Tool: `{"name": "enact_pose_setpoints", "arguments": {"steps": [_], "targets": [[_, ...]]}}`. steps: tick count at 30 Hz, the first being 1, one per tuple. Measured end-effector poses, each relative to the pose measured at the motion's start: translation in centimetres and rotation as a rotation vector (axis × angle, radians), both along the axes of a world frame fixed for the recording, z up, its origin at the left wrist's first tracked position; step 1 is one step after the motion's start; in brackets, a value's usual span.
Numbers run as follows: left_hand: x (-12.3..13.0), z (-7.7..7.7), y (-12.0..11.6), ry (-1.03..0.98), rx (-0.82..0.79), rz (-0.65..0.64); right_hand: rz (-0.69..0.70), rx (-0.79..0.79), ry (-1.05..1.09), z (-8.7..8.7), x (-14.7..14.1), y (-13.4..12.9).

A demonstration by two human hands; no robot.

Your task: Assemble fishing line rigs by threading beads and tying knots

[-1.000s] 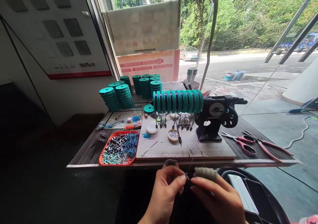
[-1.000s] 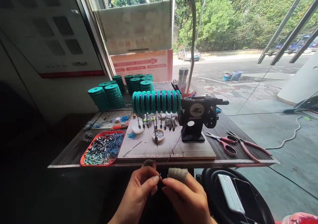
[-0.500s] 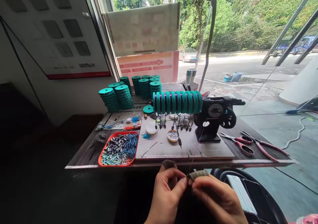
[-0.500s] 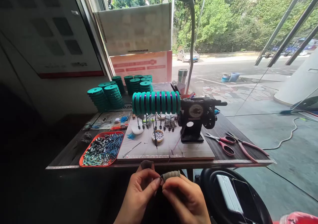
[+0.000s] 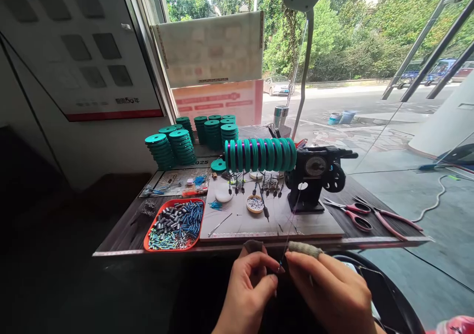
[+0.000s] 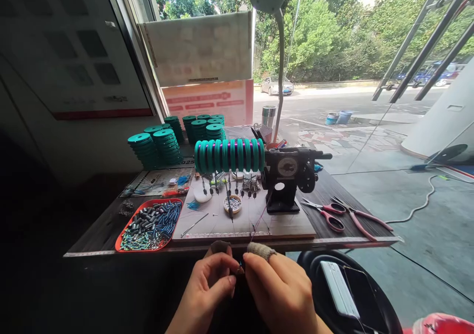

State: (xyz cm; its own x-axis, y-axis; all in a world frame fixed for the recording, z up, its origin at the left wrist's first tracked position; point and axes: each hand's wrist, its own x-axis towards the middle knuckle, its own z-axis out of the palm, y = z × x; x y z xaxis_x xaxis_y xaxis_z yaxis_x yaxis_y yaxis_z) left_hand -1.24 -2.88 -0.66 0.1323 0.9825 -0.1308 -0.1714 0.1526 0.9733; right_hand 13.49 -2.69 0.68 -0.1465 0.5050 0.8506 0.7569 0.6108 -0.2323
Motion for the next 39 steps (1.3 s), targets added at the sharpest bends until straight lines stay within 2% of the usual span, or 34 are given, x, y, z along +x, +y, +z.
{"name": "enact_pose_setpoints", "arguments": {"steps": [3, 8, 12, 20, 26, 28, 33, 39], "targets": [[0.2, 0.1, 0.1, 0.007, 0.005, -0.002, -0.01, 0.04, -0.08, 0.2, 0.2, 0.0], [0.5, 0.6, 0.2, 0.036, 0.023, 0.019, 0.076, 0.056, -0.153, 0.5, 0.4, 0.1], [0.4, 0.6, 0.3, 0.04, 0.027, 0.021, 0.083, 0.049, -0.181, 0.7, 0.4, 0.2], [0.2, 0.7, 0.3, 0.069, 0.025, 0.004, 0.106, 0.061, -0.221, 0.1, 0.9, 0.2], [0.2, 0.9, 0.3, 0.167, 0.117, -0.006, 0.228, 0.102, -0.185, 0.0, 0.6, 0.4], [0.3, 0.9, 0.3, 0.188, 0.147, 0.027, 0.228, -0.002, -0.088, 0.1, 0.6, 0.4], [0.4, 0.8, 0.4, 0.129, 0.121, 0.068, 0.302, -0.52, 0.336, 0.1, 0.9, 0.2], [0.6, 0.8, 0.4, 0.064, 0.094, 0.089, 0.349, -0.749, 0.644, -0.6, 0.1, 0.0]]}}
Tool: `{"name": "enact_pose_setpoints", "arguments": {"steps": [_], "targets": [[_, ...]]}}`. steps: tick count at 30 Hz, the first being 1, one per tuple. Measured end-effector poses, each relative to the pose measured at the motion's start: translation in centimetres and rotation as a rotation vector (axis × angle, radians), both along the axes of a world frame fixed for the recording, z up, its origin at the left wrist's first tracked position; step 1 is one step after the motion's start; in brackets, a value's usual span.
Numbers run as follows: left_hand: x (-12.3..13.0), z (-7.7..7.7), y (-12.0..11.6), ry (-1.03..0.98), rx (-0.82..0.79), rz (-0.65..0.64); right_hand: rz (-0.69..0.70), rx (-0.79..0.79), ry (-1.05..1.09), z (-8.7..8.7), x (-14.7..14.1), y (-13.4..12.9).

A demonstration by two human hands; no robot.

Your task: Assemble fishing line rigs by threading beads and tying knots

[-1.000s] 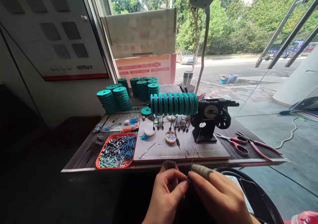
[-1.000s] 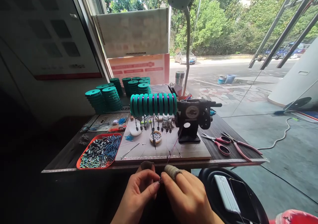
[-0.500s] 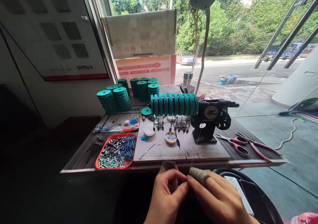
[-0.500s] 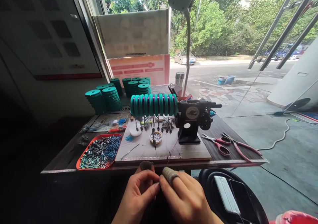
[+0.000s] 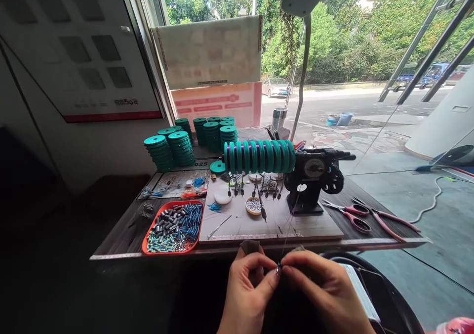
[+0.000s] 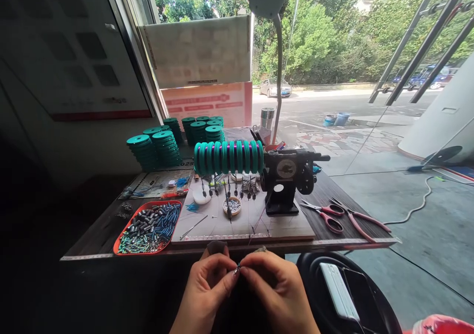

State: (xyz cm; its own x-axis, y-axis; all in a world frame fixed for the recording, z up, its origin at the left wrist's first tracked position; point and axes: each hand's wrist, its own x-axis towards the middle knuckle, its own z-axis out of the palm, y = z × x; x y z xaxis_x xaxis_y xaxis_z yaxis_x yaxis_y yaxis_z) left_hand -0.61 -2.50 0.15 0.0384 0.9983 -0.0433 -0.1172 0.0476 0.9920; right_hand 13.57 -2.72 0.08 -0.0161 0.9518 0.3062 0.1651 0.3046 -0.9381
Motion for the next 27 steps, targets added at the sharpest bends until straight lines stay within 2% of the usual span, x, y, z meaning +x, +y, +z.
{"name": "enact_pose_setpoints", "arguments": {"steps": [6, 9, 14, 19, 27], "targets": [[-0.2, -0.2, -0.2, -0.023, -0.085, -0.022, 0.028, -0.209, 0.157, 0.0, -0.3, 0.2], [-0.3, -0.3, -0.2, -0.063, -0.141, -0.06, 0.038, -0.236, 0.157, -0.2, -0.1, 0.6], [-0.3, -0.2, 0.0, -0.05, -0.18, -0.046, 0.053, -0.247, 0.119, -0.3, -0.1, 0.9], [-0.2, 0.0, -0.1, -0.056, -0.195, -0.01, 0.091, -0.135, 0.012, 0.5, 0.1, 0.9], [-0.2, 0.2, -0.1, -0.098, -0.227, 0.01, 0.173, 0.067, -0.341, 1.7, 0.6, 1.5]]}}
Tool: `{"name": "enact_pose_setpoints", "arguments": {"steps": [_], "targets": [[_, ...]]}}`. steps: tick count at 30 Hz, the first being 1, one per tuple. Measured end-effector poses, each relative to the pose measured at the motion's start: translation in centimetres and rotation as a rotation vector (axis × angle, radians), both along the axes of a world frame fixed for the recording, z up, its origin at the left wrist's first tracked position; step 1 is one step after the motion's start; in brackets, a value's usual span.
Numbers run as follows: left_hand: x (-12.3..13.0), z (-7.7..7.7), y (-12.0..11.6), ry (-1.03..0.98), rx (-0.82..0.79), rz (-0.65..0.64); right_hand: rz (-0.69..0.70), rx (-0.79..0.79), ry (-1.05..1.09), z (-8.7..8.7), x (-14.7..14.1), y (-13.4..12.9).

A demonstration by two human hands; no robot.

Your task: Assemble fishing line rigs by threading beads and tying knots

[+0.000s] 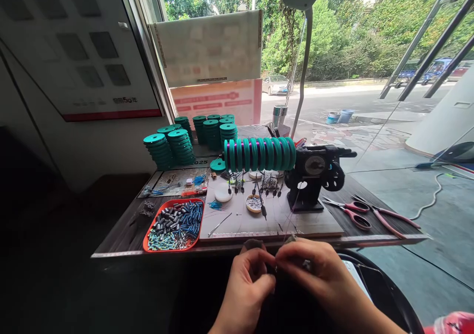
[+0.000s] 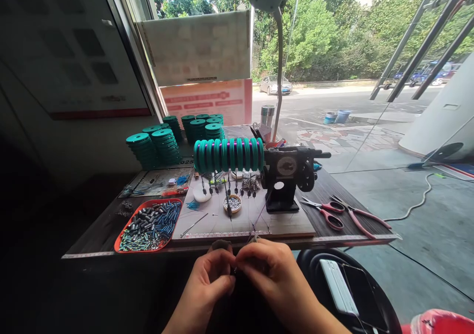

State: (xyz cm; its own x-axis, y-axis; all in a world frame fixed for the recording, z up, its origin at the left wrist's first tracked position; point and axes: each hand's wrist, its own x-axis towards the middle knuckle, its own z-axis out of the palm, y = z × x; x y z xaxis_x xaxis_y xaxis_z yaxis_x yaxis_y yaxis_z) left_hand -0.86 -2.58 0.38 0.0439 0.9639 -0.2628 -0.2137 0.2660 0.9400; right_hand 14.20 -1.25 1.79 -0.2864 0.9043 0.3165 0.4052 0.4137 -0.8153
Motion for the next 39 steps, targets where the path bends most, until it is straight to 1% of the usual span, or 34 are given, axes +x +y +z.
{"name": "enact_pose_setpoints", "arguments": {"steps": [4, 7, 14, 17, 20, 23, 27, 28, 30, 33, 36, 39], "targets": [[0.0, 0.2, -0.1, 0.016, -0.008, 0.022, 0.038, 0.033, -0.09, 0.1, 0.3, 0.3], [0.0, 0.2, -0.2, 0.036, 0.007, 0.015, 0.058, 0.039, -0.126, 0.1, 0.5, 0.5], [-0.3, -0.4, 0.1, 0.014, 0.046, -0.066, 0.102, -0.021, -0.104, 0.1, 0.4, 0.7], [-0.2, -0.4, 0.2, -0.011, 0.074, -0.069, 0.091, -0.023, -0.105, 0.1, 0.3, 0.8], [-0.1, -0.4, 0.4, -0.07, 0.076, -0.089, 0.075, -0.033, -0.088, 0.3, 0.1, 0.8], [0.0, -0.4, 0.6, -0.217, -0.023, -0.097, 0.032, -0.036, 0.003, 0.1, 0.0, 0.4], [0.1, -0.2, 0.8, -0.467, -0.262, -0.021, -0.137, -0.027, 0.184, -1.1, -0.2, -0.7], [0.1, -0.2, 0.8, -0.503, -0.305, -0.006, -0.142, -0.04, 0.203, -1.5, -0.3, -1.0], [0.2, -0.2, 0.8, -0.539, -0.359, 0.005, -0.096, -0.073, 0.231, -2.2, -0.7, -1.6], [0.5, -0.5, 0.7, -0.573, -0.366, 0.025, -0.074, -0.114, 0.339, -2.9, -1.6, -2.0], [0.7, -0.7, 0.5, -0.583, -0.334, 0.035, -0.121, -0.217, 0.457, -3.7, -2.5, -2.2], [0.7, -0.7, 0.3, -0.569, -0.274, 0.007, -0.176, -0.295, 0.526, -4.7, -3.1, -2.4]]}}
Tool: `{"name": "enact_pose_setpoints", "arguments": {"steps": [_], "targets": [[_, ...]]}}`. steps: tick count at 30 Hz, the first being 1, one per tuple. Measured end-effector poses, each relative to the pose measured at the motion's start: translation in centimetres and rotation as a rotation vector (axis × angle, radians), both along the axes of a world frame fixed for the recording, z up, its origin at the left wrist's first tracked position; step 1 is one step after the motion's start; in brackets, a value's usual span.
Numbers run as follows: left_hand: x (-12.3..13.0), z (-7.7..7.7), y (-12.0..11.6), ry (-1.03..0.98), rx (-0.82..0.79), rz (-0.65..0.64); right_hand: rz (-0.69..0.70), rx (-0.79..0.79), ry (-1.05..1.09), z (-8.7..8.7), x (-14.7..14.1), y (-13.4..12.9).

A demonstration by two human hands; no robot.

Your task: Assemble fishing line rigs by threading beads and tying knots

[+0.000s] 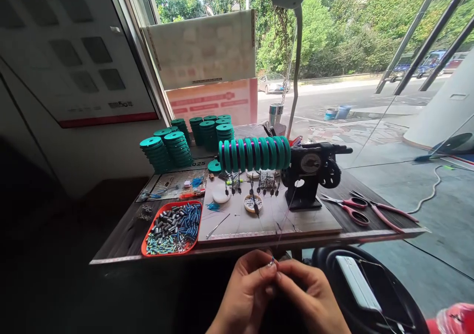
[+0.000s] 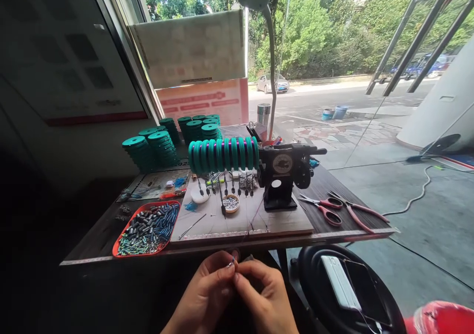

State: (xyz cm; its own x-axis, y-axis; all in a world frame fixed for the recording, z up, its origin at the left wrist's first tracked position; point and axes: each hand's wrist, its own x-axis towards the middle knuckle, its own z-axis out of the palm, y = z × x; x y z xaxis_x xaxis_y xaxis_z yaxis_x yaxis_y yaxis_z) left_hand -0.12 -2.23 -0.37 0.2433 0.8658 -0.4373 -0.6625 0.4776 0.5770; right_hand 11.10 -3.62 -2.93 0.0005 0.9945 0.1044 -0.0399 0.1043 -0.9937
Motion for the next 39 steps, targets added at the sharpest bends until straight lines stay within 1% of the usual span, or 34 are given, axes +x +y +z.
{"name": "enact_pose_setpoints", "arguments": {"steps": [2, 4, 5, 8, 11, 14, 16, 19, 21, 22, 24, 26, 27, 28, 29, 30, 33, 35, 37, 39], "targets": [[-0.1, -0.1, 0.0, 0.034, 0.062, -0.013, -0.012, -0.006, 0.004, -0.3, 0.1, 0.0], [-0.3, -0.1, 0.1, 0.127, 0.142, -0.026, -0.05, 0.056, -0.092, 0.0, 0.8, 0.3], [-0.4, -0.1, 0.2, 0.191, 0.188, -0.031, -0.098, 0.128, -0.181, 0.4, 1.3, 0.7], [-0.9, 0.0, 0.4, 0.382, 0.309, -0.058, -0.263, 0.42, -0.515, 2.0, 2.8, 2.1], [-1.2, 0.2, 0.6, 0.468, 0.369, -0.103, -0.292, 0.634, -0.763, 3.2, 3.4, 3.5], [-1.3, 0.3, 0.8, 0.441, 0.348, -0.12, -0.316, 0.753, -0.892, 3.4, 3.2, 4.1], [-1.2, 0.3, 0.9, 0.413, 0.316, -0.131, -0.339, 0.785, -0.916, 3.3, 3.0, 4.1], [-1.0, 0.4, 1.2, 0.431, 0.248, -0.158, -0.356, 0.794, -0.892, 3.0, 3.3, 3.6], [-0.8, 0.5, 1.2, 0.408, 0.181, -0.156, -0.344, 0.731, -0.806, 2.7, 3.4, 3.0], [-0.7, 0.5, 1.2, 0.368, 0.15, -0.148, -0.317, 0.665, -0.735, 2.5, 3.4, 2.7], [-0.4, 0.4, 1.0, 0.27, 0.115, -0.107, -0.195, 0.478, -0.574, 1.9, 3.0, 1.9], [-0.2, 0.2, 0.7, 0.211, 0.117, -0.064, -0.014, 0.32, -0.444, 1.3, 2.4, 1.1], [-0.2, 0.1, 0.6, 0.206, 0.128, -0.049, 0.055, 0.282, -0.41, 1.0, 2.0, 0.8], [-0.1, 0.1, 0.5, 0.22, 0.147, -0.035, 0.093, 0.275, -0.404, 0.8, 1.8, 0.6], [-0.1, 0.1, 0.5, 0.246, 0.167, -0.033, 0.084, 0.308, -0.432, 0.7, 1.7, 0.5], [-0.1, 0.2, 0.4, 0.279, 0.186, -0.043, 0.031, 0.379, -0.492, 0.7, 1.8, 0.5], [-0.5, 0.8, 0.7, 0.353, 0.222, -0.117, -0.208, 0.715, -0.769, 0.9, 2.5, 1.0], [-1.2, 1.4, 1.1, 0.411, 0.259, -0.179, -0.283, 0.888, -0.907, 1.1, 2.9, 1.5], [-2.5, 2.0, 1.5, 0.54, 0.319, -0.213, -0.279, 0.92, -0.946, 1.0, 2.7, 2.2], [-4.2, 2.9, 1.8, 0.709, 0.369, -0.248, -0.236, 0.888, -0.943, 0.8, 1.7, 2.8]]}}
